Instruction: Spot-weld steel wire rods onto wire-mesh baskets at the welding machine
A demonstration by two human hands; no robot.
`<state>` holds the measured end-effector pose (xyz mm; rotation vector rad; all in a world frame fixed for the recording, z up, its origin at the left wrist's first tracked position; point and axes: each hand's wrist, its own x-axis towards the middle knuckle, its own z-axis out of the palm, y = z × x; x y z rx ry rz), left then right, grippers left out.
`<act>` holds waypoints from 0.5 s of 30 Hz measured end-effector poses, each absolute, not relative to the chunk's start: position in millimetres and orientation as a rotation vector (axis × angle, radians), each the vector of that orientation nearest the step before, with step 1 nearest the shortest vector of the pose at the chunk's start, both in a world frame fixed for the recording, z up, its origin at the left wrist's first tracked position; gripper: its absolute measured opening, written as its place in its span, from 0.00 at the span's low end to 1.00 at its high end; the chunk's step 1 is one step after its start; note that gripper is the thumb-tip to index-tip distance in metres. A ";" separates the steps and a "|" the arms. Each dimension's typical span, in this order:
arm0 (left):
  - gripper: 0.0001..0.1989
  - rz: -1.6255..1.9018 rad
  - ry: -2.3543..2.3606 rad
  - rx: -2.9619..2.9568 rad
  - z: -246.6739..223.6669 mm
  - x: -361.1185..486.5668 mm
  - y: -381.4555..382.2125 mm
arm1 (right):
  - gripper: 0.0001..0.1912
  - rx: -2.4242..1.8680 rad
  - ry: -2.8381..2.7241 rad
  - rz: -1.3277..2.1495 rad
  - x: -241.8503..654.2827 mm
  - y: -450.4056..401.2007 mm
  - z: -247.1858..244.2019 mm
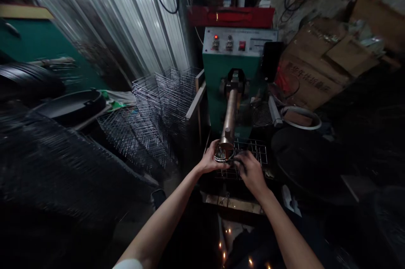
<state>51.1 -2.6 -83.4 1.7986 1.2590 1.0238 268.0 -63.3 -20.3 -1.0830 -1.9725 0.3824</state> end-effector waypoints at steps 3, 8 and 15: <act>0.61 1.026 1.262 1.807 -83.6 47.0 -4.0 | 0.10 -1.153 -1.910 0.430 286.7 -82.3 -18.9; 0.78 1.047 1.315 1.647 -125.7 31.2 -29.8 | 0.15 -1.442 -1.551 0.585 341.0 -127.3 -34.2; 0.73 0.995 0.799 0.694 -225.2 63.9 -61.7 | 0.24 -1.583 -1.059 0.752 396.2 -177.9 -55.6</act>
